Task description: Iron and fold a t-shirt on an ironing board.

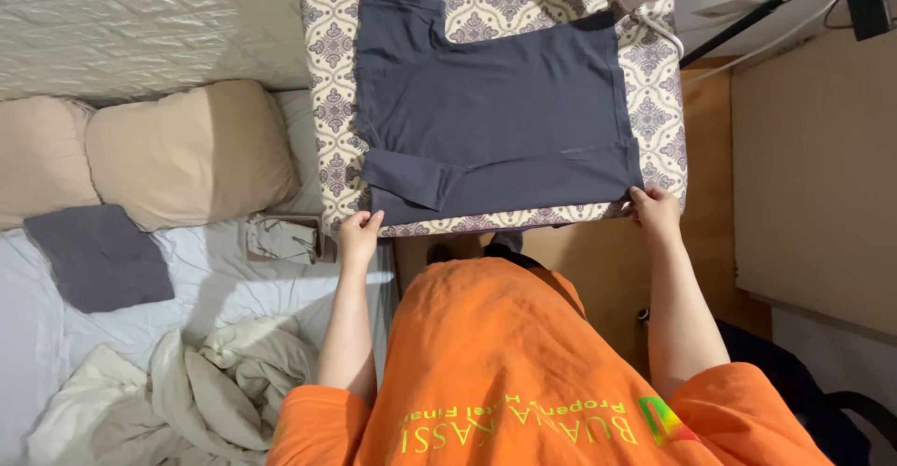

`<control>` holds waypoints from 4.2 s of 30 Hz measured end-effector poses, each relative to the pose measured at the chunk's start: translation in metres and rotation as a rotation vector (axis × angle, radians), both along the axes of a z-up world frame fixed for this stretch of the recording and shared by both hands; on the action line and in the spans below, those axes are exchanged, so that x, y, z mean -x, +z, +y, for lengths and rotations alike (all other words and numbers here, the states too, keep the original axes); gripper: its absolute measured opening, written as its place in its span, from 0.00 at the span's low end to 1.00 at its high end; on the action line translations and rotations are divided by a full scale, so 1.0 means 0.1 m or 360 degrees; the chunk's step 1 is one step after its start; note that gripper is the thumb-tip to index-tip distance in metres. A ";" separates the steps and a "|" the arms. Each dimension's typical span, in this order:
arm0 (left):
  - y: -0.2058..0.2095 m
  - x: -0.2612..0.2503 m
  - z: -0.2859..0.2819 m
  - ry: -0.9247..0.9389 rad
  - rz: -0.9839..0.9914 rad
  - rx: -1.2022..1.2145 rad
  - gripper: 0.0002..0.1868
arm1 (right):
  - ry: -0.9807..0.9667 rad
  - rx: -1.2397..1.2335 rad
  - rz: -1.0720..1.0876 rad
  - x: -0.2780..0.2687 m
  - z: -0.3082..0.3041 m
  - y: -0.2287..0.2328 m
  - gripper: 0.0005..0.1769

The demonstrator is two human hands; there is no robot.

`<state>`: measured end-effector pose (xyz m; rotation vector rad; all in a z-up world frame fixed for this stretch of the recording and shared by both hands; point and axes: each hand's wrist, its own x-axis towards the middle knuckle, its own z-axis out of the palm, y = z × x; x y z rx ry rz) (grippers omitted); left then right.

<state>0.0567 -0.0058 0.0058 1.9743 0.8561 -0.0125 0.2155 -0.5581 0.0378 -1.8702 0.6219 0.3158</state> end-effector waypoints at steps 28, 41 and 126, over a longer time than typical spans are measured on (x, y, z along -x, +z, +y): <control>0.63 0.41 -0.61 -0.0652 -0.0238 -0.0622 0.35 | 0.1690 0.1217 -0.1011 0.54 3.61 0.70 0.41; 0.47 0.11 -0.24 -0.0183 -0.0278 -0.0521 0.06 | 0.1777 0.1655 -0.1379 0.67 3.68 0.56 0.26; 0.67 -0.86 -0.98 -0.0962 -0.0525 -0.1541 0.20 | 0.0737 0.1712 -0.0691 -0.68 0.50 0.20 0.29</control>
